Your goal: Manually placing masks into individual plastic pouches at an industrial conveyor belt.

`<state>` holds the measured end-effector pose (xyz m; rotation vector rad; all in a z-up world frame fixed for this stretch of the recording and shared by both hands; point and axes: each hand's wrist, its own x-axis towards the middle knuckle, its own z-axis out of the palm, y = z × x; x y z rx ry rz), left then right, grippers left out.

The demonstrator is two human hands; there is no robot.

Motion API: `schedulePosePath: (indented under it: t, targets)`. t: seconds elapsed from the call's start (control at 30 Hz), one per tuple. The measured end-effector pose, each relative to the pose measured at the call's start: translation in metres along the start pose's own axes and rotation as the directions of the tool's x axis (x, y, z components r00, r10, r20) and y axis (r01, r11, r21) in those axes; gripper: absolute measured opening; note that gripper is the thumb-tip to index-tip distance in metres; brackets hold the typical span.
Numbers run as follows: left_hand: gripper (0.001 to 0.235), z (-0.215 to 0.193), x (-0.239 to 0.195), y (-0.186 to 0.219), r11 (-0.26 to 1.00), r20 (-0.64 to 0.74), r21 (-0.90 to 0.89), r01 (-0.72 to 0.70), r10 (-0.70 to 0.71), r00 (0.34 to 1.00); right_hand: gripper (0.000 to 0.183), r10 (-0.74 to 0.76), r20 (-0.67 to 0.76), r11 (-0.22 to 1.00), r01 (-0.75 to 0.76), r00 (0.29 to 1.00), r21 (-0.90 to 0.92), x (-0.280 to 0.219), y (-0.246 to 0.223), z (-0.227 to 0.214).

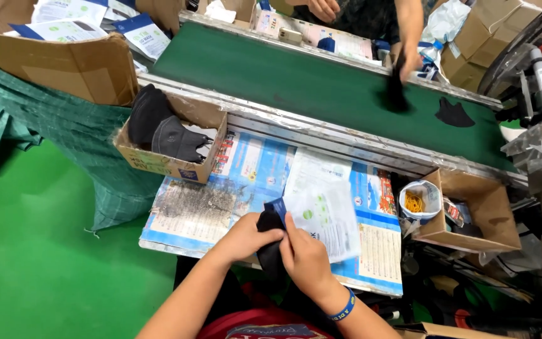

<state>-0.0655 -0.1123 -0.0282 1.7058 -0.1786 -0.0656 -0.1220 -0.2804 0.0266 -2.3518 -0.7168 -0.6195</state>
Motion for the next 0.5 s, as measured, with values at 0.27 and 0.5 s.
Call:
schedulePosePath:
  t: [0.27, 0.5]
  targets:
    - [0.046, 0.042, -0.029, 0.003, 0.184, 0.396, -0.895, 0.407, -0.096, 0.913, 0.043, 0.018, -0.111, 0.982, 0.003, 0.994, 0.189, -0.005, 0.005, 0.007]
    - [0.04, 0.093, -0.097, -0.118, 0.689, 0.209, -0.717, 0.103, 0.072, 0.975, 0.044, -0.049, 0.267, 0.887, -0.081, 0.962, 0.454, -0.043, 0.038, -0.022]
